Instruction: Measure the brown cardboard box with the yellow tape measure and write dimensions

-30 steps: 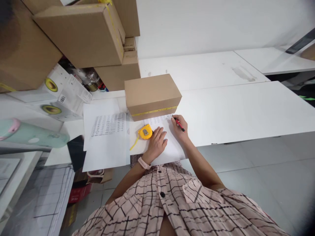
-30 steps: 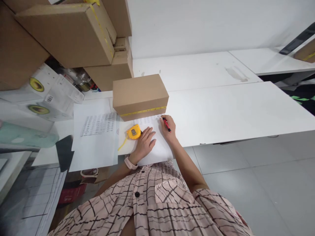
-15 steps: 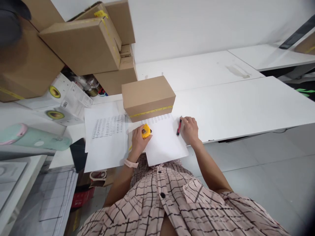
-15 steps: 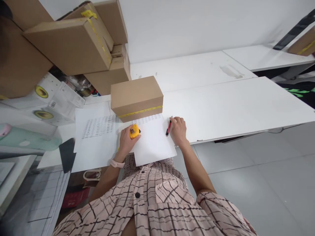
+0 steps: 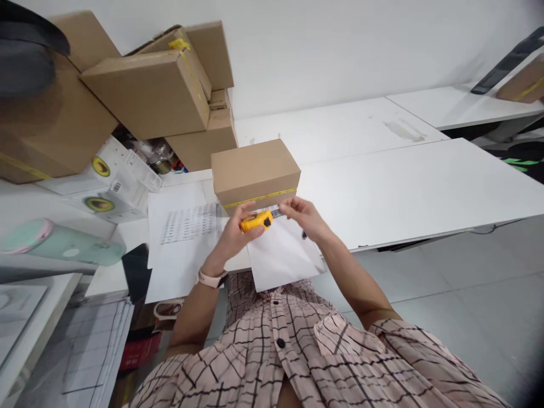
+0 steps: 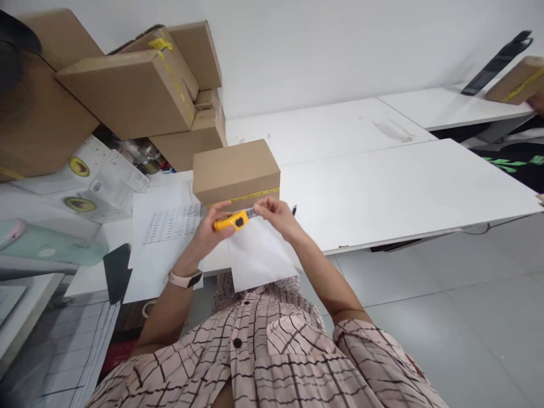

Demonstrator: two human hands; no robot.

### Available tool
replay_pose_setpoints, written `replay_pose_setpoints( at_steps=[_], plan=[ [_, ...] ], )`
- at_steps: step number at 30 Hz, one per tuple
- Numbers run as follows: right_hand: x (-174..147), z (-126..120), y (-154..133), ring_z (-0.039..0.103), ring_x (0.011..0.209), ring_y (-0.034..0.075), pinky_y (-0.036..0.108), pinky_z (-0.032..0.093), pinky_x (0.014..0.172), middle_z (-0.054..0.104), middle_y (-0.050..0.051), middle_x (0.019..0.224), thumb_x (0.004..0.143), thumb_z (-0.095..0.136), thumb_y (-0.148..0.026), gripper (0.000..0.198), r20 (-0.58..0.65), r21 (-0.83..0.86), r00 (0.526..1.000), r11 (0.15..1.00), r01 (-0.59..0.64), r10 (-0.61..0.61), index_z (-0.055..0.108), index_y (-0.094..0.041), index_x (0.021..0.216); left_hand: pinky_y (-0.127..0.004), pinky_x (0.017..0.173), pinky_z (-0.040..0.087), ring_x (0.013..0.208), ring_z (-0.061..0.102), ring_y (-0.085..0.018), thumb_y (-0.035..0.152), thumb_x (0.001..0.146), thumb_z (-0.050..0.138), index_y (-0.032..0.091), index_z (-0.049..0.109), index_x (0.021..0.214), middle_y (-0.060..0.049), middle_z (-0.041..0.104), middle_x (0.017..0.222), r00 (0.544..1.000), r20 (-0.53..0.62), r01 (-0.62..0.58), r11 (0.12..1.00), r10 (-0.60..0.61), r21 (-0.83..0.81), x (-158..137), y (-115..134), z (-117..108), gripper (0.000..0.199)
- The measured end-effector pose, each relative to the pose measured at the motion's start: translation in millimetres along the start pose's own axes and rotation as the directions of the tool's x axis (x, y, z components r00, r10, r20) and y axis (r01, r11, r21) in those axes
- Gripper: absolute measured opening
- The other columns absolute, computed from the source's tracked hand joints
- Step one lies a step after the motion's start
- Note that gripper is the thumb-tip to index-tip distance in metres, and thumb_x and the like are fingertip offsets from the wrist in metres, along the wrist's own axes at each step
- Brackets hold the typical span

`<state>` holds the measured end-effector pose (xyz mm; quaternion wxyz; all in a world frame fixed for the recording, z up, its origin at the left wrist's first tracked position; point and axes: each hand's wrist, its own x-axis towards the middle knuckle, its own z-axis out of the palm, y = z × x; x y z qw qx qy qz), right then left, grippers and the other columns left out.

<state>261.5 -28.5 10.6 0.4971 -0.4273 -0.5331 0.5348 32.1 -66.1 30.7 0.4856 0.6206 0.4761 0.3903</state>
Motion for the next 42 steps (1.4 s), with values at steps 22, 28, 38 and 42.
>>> replay_pose_setpoints(
  at_steps=[22, 28, 38, 42],
  plan=[
    [186.6, -40.3, -1.1, 0.06, 0.062, 0.014, 0.028, 0.049, 0.059, 0.068, 0.005, 0.073, 0.075, 0.083, -0.036, 0.029, -0.379, -0.042, 0.908, 0.977, -0.21, 0.178, 0.062, -0.016, 0.074, -0.018, 0.052, 0.038, 0.066, 0.061, -0.011, 0.04, 0.067, 0.073, 0.017, 0.063, 0.098, 0.0, 0.068, 0.084, 0.812, -0.581, -0.01, 0.993, -0.058, -0.113, 119.7, -4.6, -152.7, 0.04],
    [183.3, -41.6, 3.1, 0.056, 0.062, 0.014, 0.028, 0.043, 0.058, 0.064, 0.004, 0.07, 0.076, 0.083, -0.043, 0.038, -0.415, -0.154, 0.901, 0.966, -0.21, 0.129, 0.056, -0.019, 0.065, -0.02, 0.053, 0.038, 0.068, 0.062, -0.013, 0.045, 0.065, 0.072, 0.016, 0.064, 0.095, -0.001, 0.068, 0.081, 0.823, -0.562, 0.015, 0.992, -0.084, -0.126, 121.8, -5.5, -152.9, 0.042],
    [182.4, -46.9, -42.1, 0.047, 0.063, 0.012, 0.029, 0.041, 0.064, 0.058, -0.001, 0.068, 0.08, 0.076, -0.049, 0.036, -0.297, -0.268, 0.942, 0.96, 0.075, -0.157, 0.059, -0.02, 0.069, -0.028, 0.066, 0.052, 0.091, 0.069, -0.024, 0.042, 0.072, 0.083, 0.018, 0.062, 0.132, -0.011, 0.074, 0.106, 0.99, -0.081, 0.107, 0.987, -0.117, -0.117, 36.5, 41.4, -97.6, 0.068],
    [191.0, -22.7, -61.8, 0.055, 0.07, 0.014, 0.03, 0.043, 0.069, 0.066, 0.002, 0.074, 0.079, 0.075, -0.05, 0.033, 0.024, -0.332, 0.968, 0.912, 0.242, -0.249, 0.065, -0.018, 0.073, -0.035, 0.071, 0.059, 0.083, 0.069, -0.021, 0.041, 0.073, 0.085, 0.021, 0.063, 0.125, -0.01, 0.07, 0.114, 0.941, 0.316, 0.244, 0.889, -0.12, -0.388, -4.0, 18.9, -15.1, 0.06]
  ],
)
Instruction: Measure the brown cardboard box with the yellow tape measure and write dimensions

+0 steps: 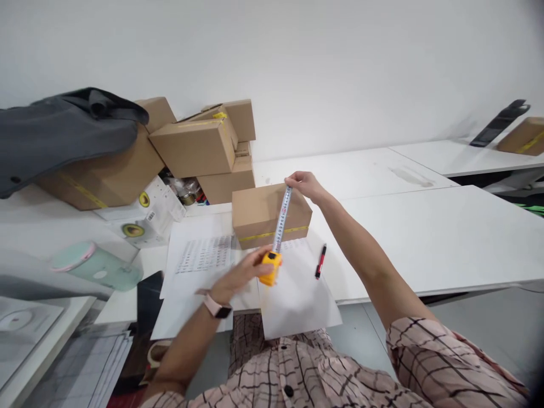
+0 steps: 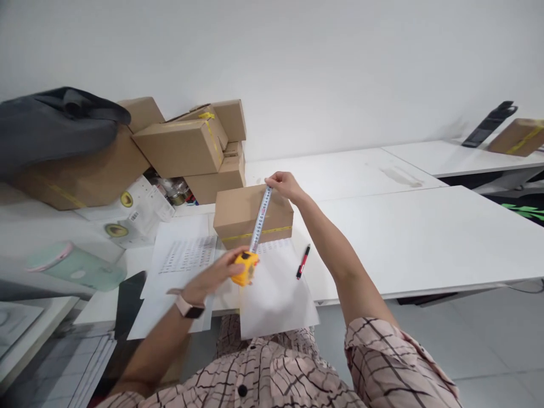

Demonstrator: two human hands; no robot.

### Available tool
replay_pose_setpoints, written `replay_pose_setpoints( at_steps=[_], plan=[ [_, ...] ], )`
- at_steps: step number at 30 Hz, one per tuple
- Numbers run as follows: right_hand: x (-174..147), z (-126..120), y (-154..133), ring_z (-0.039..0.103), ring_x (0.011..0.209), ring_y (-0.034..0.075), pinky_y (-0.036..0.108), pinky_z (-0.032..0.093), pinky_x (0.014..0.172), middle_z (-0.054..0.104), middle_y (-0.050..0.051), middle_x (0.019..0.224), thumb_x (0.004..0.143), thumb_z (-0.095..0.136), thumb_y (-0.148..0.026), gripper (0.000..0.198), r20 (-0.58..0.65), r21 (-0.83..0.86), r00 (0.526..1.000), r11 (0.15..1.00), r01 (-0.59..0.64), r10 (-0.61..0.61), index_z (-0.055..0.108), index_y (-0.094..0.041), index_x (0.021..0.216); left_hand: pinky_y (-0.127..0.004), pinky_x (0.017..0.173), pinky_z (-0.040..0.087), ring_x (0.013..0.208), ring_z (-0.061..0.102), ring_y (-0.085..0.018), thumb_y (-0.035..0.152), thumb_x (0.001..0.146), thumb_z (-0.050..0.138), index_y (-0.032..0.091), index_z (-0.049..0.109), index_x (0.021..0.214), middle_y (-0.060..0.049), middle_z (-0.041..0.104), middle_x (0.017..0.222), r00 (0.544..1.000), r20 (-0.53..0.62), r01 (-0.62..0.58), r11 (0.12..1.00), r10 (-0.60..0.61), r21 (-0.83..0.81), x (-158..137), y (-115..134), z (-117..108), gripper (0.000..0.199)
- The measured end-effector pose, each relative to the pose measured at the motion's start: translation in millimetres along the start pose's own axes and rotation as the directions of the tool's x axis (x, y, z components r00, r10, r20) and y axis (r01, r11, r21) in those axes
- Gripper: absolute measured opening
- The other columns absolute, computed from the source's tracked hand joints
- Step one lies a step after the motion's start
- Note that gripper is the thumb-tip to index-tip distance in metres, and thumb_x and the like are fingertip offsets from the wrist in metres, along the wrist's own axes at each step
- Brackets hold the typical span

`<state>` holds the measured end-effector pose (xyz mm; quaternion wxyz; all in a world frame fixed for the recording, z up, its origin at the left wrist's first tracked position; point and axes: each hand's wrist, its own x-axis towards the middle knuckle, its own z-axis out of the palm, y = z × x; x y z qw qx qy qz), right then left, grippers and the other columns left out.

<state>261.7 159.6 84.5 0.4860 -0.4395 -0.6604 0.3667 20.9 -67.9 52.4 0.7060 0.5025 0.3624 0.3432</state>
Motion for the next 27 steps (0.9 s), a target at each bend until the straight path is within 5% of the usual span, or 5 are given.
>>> replay_pose_setpoints(
  at_steps=[4, 8, 12, 19, 27],
  plan=[
    [18.2, 32.5, 0.1, 0.062, 0.079, 0.017, 0.031, 0.049, 0.077, 0.072, 0.004, 0.083, 0.085, 0.065, -0.046, 0.028, 0.122, -0.134, 0.992, 0.99, 0.045, -0.029, 0.068, -0.018, 0.08, -0.039, 0.069, 0.062, 0.077, 0.071, -0.022, 0.053, 0.074, 0.08, 0.017, 0.064, 0.112, -0.011, 0.071, 0.103, 0.996, -0.08, -0.068, 0.957, 0.047, -0.281, 28.0, -21.0, 36.5, 0.055],
    [33.4, 52.8, 20.4, 0.064, 0.114, 0.023, 0.04, 0.047, 0.103, 0.073, 0.007, 0.123, 0.096, 0.045, -0.042, 0.037, -0.034, -0.312, 0.999, 0.95, 0.029, -0.042, 0.071, -0.022, 0.114, -0.039, 0.069, 0.063, 0.073, 0.07, -0.021, 0.054, 0.078, 0.075, 0.013, 0.066, 0.105, -0.01, 0.071, 0.095, 0.98, -0.196, -0.112, 0.926, 0.042, -0.361, 61.1, 9.7, 37.8, 0.05],
    [39.1, 57.8, 35.0, 0.053, 0.136, 0.026, 0.05, 0.036, 0.116, 0.063, 0.003, 0.143, 0.102, 0.029, -0.045, 0.05, -0.008, -0.421, 1.0, 0.907, 0.002, -0.006, 0.067, -0.027, 0.13, -0.039, 0.07, 0.064, 0.068, 0.069, -0.019, 0.049, 0.082, 0.073, 0.013, 0.066, 0.096, -0.008, 0.072, 0.09, 0.958, -0.28, -0.157, 0.919, 0.054, -0.36, 79.7, 30.4, 34.2, 0.039],
    [37.5, 57.4, 29.5, 0.051, 0.139, 0.028, 0.051, 0.032, 0.118, 0.061, 0.002, 0.146, 0.104, 0.023, -0.048, 0.055, 0.128, -0.581, 0.992, 0.812, 0.059, 0.019, 0.063, -0.03, 0.137, -0.042, 0.071, 0.064, 0.069, 0.069, -0.019, 0.049, 0.086, 0.069, 0.014, 0.064, 0.097, -0.009, 0.07, 0.086, 0.961, -0.277, -0.113, 0.914, 0.001, -0.389, 87.3, 21.7, 36.0, 0.037],
    [26.7, 62.4, 14.1, 0.06, 0.124, 0.032, 0.049, 0.037, 0.11, 0.072, 0.012, 0.128, 0.105, 0.027, -0.043, 0.051, 0.201, -0.729, 0.979, 0.674, 0.122, 0.04, 0.073, -0.023, 0.115, -0.043, 0.074, 0.063, 0.07, 0.068, -0.018, 0.051, 0.079, 0.073, 0.014, 0.064, 0.098, -0.007, 0.069, 0.088, 0.957, -0.291, -0.099, 0.936, -0.004, -0.339, 78.5, 7.8, 43.6, 0.042]
  ],
)
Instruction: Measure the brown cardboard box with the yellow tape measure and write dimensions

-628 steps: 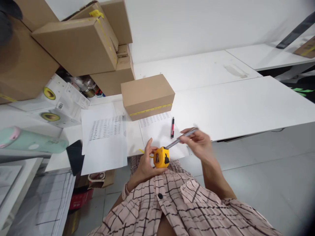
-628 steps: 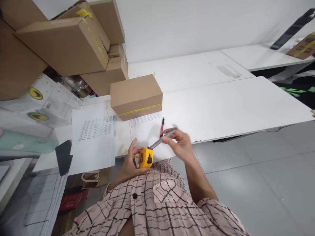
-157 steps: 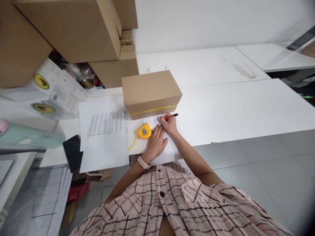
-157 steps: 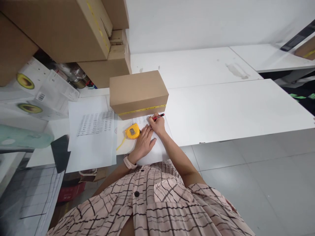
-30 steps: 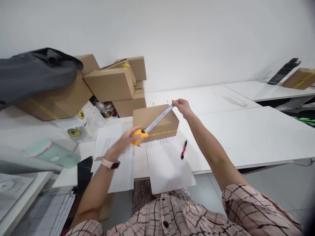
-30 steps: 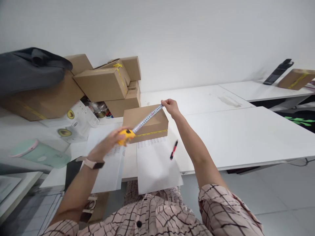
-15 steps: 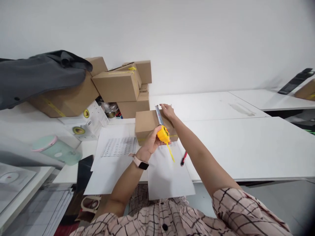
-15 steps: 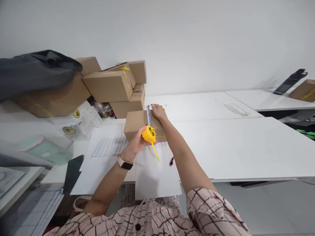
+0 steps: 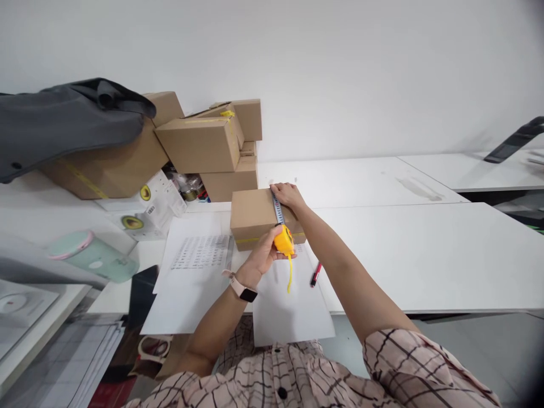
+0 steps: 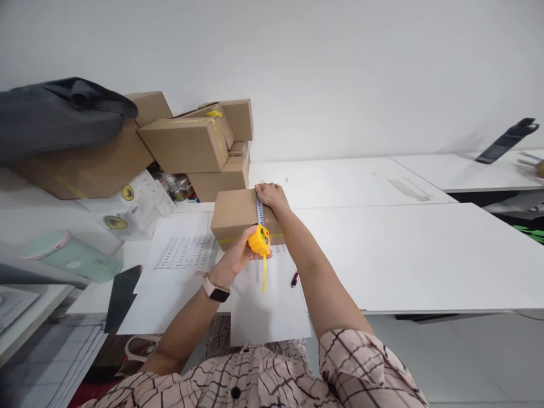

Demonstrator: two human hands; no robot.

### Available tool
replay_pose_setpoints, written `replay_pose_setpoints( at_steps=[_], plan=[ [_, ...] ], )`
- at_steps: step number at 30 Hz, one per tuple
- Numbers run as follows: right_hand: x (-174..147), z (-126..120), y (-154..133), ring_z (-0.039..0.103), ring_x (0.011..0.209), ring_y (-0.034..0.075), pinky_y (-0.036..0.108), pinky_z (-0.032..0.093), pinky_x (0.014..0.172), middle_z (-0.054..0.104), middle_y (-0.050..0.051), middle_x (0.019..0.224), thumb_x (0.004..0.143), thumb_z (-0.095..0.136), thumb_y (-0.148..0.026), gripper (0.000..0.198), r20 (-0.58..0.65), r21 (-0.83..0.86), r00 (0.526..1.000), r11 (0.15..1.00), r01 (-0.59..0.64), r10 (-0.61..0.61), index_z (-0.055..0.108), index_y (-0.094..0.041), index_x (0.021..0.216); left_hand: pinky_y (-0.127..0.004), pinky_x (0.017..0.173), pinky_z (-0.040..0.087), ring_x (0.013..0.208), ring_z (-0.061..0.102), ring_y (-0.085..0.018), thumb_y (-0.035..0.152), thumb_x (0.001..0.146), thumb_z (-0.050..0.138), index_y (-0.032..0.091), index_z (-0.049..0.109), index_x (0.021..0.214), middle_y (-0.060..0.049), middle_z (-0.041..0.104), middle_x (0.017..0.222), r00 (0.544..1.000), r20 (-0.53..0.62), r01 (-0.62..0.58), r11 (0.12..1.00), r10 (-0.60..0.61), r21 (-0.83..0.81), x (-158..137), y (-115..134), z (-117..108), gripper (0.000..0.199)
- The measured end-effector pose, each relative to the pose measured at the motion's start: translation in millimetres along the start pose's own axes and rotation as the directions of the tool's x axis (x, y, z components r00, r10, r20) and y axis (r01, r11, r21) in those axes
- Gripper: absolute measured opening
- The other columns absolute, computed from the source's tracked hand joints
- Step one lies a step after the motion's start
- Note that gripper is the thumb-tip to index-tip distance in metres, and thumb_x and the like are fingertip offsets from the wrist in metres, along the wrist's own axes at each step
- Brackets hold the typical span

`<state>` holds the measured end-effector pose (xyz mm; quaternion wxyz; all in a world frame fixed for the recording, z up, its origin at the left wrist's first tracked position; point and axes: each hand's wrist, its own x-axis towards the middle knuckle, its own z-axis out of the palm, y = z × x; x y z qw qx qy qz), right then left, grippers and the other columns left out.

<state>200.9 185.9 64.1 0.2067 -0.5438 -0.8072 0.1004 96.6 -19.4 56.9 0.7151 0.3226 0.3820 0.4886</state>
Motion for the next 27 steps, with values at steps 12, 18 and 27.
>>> replay_pose_setpoints(
  at_steps=[12, 18, 27],
  plan=[
    [-21.8, -15.6, 9.0, 0.057, 0.125, 0.027, 0.046, 0.038, 0.11, 0.067, 0.01, 0.134, 0.104, 0.032, -0.044, 0.046, -0.412, 0.268, 0.901, 0.963, -0.026, 0.139, 0.07, -0.023, 0.12, -0.032, 0.068, 0.06, 0.079, 0.065, -0.017, 0.051, 0.071, 0.081, 0.019, 0.064, 0.106, -0.006, 0.067, 0.098, 0.97, -0.057, -0.22, 0.951, 0.237, 0.218, -26.6, -2.4, -18.3, 0.05],
    [-111.1, -15.1, 58.1, 0.063, 0.111, 0.028, 0.043, 0.046, 0.099, 0.074, 0.012, 0.111, 0.104, 0.017, -0.056, 0.064, -0.549, 0.477, 0.733, 0.87, -0.12, 0.402, 0.071, -0.022, 0.111, -0.024, 0.069, 0.055, 0.084, 0.065, -0.017, 0.041, 0.067, 0.085, 0.024, 0.06, 0.116, -0.002, 0.066, 0.1, 0.823, -0.296, -0.322, 0.827, 0.486, 0.461, -54.4, 0.9, -86.5, 0.057],
    [-146.6, 14.8, 42.9, 0.059, 0.123, 0.026, 0.044, 0.043, 0.108, 0.067, 0.008, 0.133, 0.101, 0.029, -0.062, 0.061, -0.342, 0.552, 0.905, 0.833, -0.023, 0.252, 0.057, -0.027, 0.142, -0.022, 0.066, 0.052, 0.077, 0.06, -0.012, 0.046, 0.067, 0.084, 0.022, 0.057, 0.111, 0.001, 0.062, 0.092, 0.791, -0.332, -0.324, 0.812, 0.514, 0.485, -17.8, 16.1, -121.5, 0.057]
  ],
)
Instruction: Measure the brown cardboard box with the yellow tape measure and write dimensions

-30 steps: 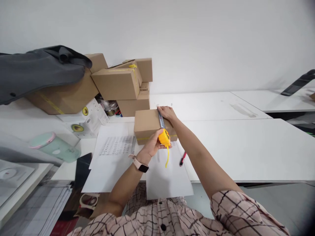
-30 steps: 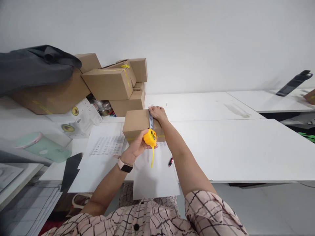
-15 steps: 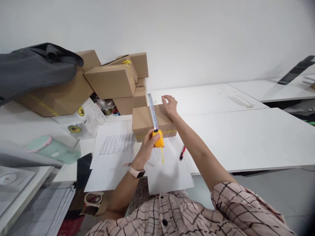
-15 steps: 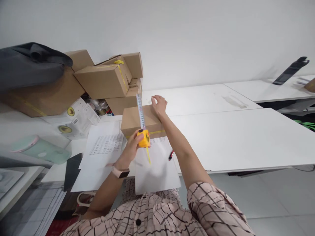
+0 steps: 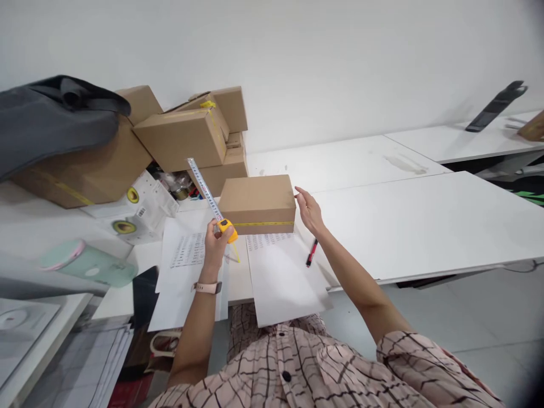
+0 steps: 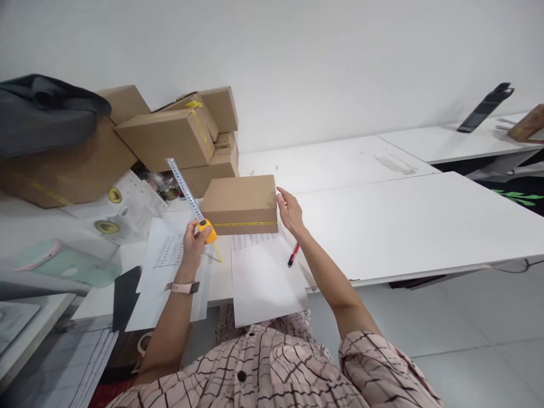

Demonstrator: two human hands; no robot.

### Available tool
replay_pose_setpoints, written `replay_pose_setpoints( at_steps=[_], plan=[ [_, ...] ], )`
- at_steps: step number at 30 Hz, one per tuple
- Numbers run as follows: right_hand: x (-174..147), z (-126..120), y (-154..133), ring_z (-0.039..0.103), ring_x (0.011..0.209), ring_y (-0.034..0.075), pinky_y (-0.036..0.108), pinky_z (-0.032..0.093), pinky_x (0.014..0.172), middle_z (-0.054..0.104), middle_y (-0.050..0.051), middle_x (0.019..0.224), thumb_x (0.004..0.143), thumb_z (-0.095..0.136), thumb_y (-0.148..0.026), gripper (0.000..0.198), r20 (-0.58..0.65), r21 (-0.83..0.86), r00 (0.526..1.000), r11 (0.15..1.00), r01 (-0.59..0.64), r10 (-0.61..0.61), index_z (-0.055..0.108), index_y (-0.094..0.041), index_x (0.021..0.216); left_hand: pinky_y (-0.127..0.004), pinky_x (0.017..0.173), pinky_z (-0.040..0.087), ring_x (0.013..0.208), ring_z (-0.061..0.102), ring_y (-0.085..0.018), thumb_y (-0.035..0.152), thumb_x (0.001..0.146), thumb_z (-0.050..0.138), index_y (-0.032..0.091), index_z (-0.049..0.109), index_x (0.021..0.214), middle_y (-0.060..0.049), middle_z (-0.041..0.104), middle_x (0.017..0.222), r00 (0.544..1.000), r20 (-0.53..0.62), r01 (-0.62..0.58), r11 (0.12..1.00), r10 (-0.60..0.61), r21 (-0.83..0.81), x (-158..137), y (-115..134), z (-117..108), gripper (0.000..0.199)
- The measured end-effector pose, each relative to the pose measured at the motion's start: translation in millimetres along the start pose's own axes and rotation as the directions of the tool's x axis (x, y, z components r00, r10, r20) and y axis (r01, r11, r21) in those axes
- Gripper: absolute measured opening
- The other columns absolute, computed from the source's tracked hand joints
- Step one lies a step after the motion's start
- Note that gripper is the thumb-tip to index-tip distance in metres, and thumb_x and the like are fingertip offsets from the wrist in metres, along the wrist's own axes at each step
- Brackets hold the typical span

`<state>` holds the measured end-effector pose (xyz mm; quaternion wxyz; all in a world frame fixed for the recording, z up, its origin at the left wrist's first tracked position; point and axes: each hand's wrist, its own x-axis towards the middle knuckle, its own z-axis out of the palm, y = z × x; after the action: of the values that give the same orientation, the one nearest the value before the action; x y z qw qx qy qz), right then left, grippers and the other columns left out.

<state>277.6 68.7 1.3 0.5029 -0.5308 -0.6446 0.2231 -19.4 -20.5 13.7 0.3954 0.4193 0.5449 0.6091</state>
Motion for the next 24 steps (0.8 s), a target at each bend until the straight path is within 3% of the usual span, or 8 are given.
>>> replay_pose_setpoints(
  at_steps=[3, 8, 14, 17, 21, 24],
  plan=[
    [-7.3, 3.9, -1.7, 0.059, 0.124, 0.026, 0.046, 0.044, 0.109, 0.064, 0.008, 0.137, 0.101, 0.032, -0.061, 0.059, 0.035, -0.01, 0.999, 1.0, 0.003, -0.003, 0.054, -0.03, 0.145, -0.023, 0.067, 0.053, 0.08, 0.062, -0.014, 0.048, 0.064, 0.084, 0.022, 0.058, 0.109, -0.001, 0.064, 0.097, 0.999, 0.047, -0.006, 1.0, 0.006, -0.007, 9.9, 3.8, -9.3, 0.058],
    [-14.0, 3.4, -7.7, 0.057, 0.123, 0.027, 0.043, 0.053, 0.098, 0.059, 0.011, 0.135, 0.096, 0.041, -0.065, 0.06, 0.099, -0.022, 0.995, 0.999, 0.023, -0.021, 0.057, -0.03, 0.142, -0.024, 0.065, 0.055, 0.082, 0.064, -0.016, 0.048, 0.063, 0.083, 0.021, 0.061, 0.107, -0.003, 0.065, 0.1, 0.991, 0.137, -0.007, 1.0, 0.01, -0.021, 9.6, 13.5, -12.5, 0.056],
    [36.2, -19.5, -41.4, 0.058, 0.108, 0.032, 0.049, 0.049, 0.096, 0.063, 0.014, 0.114, 0.096, 0.043, -0.065, 0.054, -0.033, -0.295, 0.994, 0.951, 0.089, -0.103, 0.062, -0.025, 0.128, -0.025, 0.06, 0.057, 0.079, 0.065, -0.016, 0.049, 0.067, 0.081, 0.024, 0.062, 0.108, -0.004, 0.065, 0.106, 0.986, 0.157, -0.043, 0.993, 0.06, -0.109, 12.0, 46.9, -1.7, 0.051],
    [63.7, -16.8, -52.2, 0.054, 0.11, 0.035, 0.05, 0.045, 0.095, 0.063, 0.017, 0.114, 0.098, 0.04, -0.063, 0.051, -0.07, -0.43, 0.99, 0.899, 0.078, -0.12, 0.065, -0.021, 0.111, -0.026, 0.058, 0.057, 0.079, 0.065, -0.017, 0.048, 0.069, 0.08, 0.023, 0.063, 0.104, -0.005, 0.066, 0.105, 0.984, 0.165, -0.047, 0.988, 0.072, -0.149, 18.4, 59.3, 5.8, 0.046],
    [85.4, 3.5, -55.9, 0.052, 0.114, 0.033, 0.049, 0.038, 0.1, 0.065, 0.015, 0.119, 0.106, 0.027, -0.043, 0.042, -0.022, -0.491, 0.971, 0.848, 0.199, -0.24, 0.063, -0.021, 0.103, -0.024, 0.064, 0.056, 0.084, 0.064, -0.016, 0.044, 0.069, 0.082, 0.023, 0.063, 0.107, -0.004, 0.066, 0.106, 0.981, 0.097, -0.157, 0.98, 0.169, -0.118, 9.5, 63.9, 22.8, 0.047],
    [94.5, 15.0, -56.3, 0.054, 0.106, 0.03, 0.048, 0.033, 0.103, 0.07, 0.012, 0.108, 0.105, 0.021, -0.028, 0.042, 0.065, -0.46, 0.959, 0.844, 0.274, -0.276, 0.063, -0.022, 0.101, -0.024, 0.069, 0.055, 0.086, 0.063, -0.016, 0.043, 0.07, 0.083, 0.025, 0.062, 0.11, -0.004, 0.067, 0.107, 0.962, 0.199, -0.17, 0.98, 0.187, -0.101, -14.9, 59.9, 43.6, 0.048]
  ],
)
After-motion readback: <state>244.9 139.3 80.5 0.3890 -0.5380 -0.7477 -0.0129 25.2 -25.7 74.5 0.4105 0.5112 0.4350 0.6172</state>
